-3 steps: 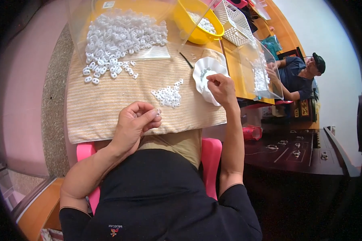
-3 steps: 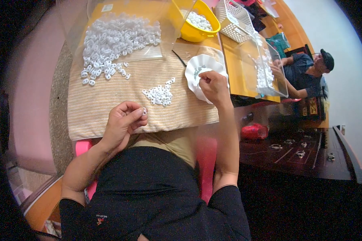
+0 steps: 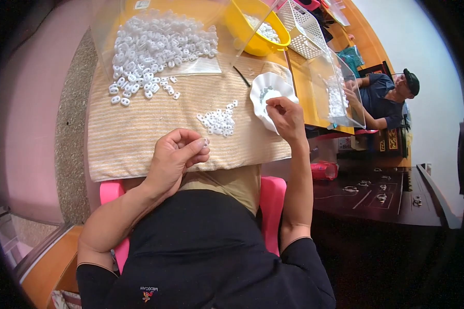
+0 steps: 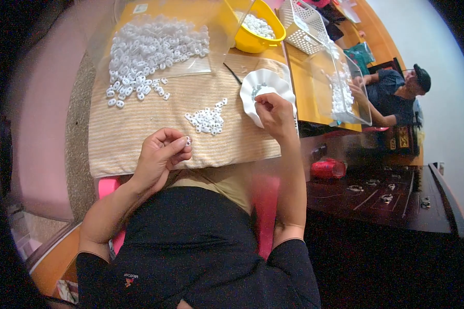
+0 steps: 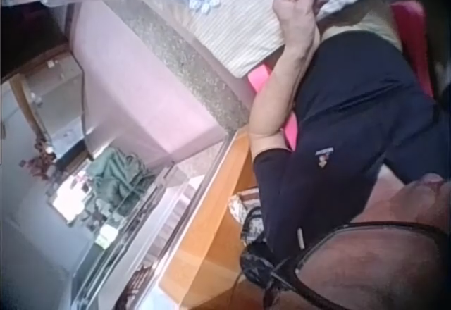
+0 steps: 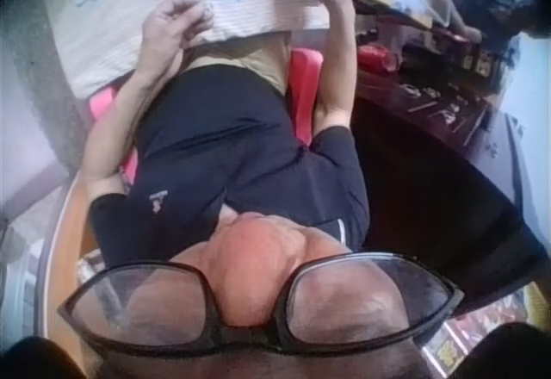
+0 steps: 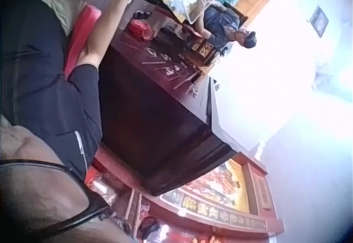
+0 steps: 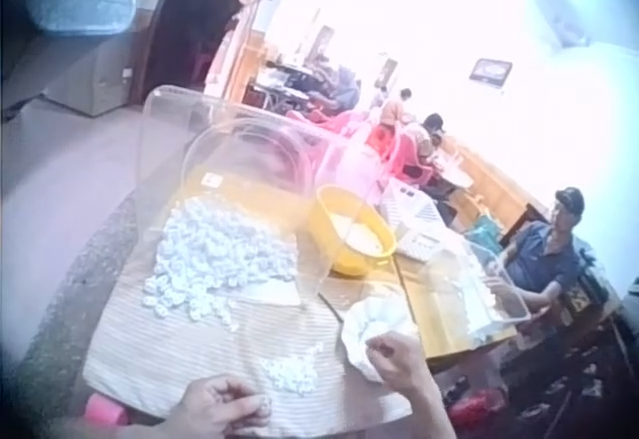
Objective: Manually inspecting and sorting small white plastic components on a workbench.
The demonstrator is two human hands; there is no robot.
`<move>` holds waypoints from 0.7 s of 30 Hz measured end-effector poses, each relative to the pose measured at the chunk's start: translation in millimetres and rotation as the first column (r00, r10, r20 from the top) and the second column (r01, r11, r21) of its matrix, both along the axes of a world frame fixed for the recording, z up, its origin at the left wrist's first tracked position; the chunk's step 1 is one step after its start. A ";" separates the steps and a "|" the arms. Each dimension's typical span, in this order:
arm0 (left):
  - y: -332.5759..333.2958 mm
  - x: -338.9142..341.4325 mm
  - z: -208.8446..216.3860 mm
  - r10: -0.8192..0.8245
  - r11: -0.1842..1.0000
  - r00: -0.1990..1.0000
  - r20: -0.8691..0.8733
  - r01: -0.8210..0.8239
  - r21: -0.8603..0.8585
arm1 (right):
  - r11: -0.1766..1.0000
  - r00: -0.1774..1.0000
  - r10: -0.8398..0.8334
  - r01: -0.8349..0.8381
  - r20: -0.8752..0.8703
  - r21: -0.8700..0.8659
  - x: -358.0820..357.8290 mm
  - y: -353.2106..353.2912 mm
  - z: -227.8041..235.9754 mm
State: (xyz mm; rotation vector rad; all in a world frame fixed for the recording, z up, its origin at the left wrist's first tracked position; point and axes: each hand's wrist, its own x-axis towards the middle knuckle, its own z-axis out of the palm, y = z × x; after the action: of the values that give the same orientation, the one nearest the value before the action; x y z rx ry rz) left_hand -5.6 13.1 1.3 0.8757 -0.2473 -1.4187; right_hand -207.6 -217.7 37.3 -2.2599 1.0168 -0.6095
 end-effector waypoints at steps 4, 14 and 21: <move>1.2 -1.8 3.7 0.001 1.000 1.000 0.002 -0.001 0.009 | 0.916 0.962 0.040 -0.144 0.272 0.375 9.9 40.7 3.2; -0.8 -1.6 4.8 -0.022 0.999 1.000 -0.010 0.022 0.023 | 0.788 0.915 0.207 -0.366 0.347 0.495 45.6 99.9 -19.5; -0.3 -1.7 3.2 -0.021 1.000 1.000 -0.022 0.021 0.005 | 0.785 0.895 0.206 -0.392 0.395 0.479 48.5 105.6 -25.8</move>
State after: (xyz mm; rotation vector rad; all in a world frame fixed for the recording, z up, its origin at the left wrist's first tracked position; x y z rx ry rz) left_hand -7.3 12.8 4.5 0.8639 -0.2369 -1.4480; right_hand -159.1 -112.1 11.5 -1.6834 0.5457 -0.4503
